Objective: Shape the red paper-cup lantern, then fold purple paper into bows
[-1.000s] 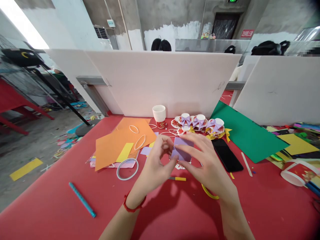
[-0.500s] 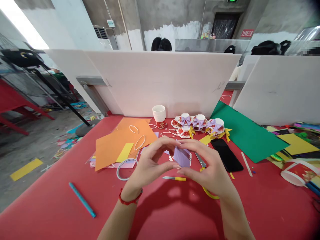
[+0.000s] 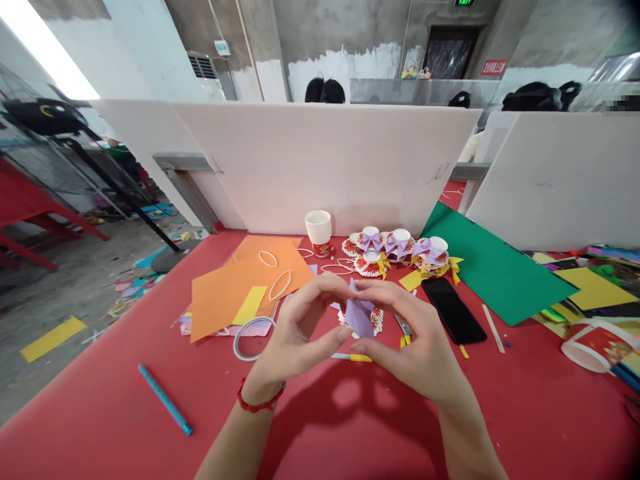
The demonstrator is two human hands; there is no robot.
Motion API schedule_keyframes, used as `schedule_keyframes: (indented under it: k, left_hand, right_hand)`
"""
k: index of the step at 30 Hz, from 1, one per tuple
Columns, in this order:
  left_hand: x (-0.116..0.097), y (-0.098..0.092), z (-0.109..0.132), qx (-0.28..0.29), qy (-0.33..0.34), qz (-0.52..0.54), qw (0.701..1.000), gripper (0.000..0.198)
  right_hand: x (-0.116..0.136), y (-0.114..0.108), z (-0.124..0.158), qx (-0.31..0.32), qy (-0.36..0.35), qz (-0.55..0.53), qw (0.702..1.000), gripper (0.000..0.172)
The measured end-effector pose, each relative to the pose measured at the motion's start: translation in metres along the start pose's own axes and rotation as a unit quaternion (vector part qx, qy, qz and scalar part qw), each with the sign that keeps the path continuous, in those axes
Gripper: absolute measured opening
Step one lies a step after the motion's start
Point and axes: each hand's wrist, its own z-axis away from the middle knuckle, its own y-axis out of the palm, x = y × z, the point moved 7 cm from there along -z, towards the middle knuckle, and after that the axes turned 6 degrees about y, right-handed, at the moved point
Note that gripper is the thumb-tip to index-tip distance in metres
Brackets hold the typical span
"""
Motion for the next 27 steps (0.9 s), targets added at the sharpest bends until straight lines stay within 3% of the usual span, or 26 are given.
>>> schedule_keyframes:
  k: [6,17,22,27]
  left_hand:
    - [-0.006,-0.002,-0.001,-0.007,0.030,-0.046,0.998,0.009]
    - [-0.004,-0.004,0.001,0.002,0.023,-0.043,0.999,0.017]
    - [-0.012,0.006,0.005,-0.025,0.048,-0.171,0.984,0.029]
    - [-0.019,0.015,0.005,-0.061,0.104,-0.323,0.939,0.040]
  right_hand:
    - [-0.005,0.004,0.001,0.011,0.036,0.014,0.999,0.023]
    - [-0.007,0.005,0.002,0.018,0.030,0.035,0.999,0.020]
    - [0.002,0.007,0.005,-0.022,-0.024,0.081,0.996,0.019]
    - [0.007,0.000,0.006,-0.096,-0.073,0.118,0.986,0.020]
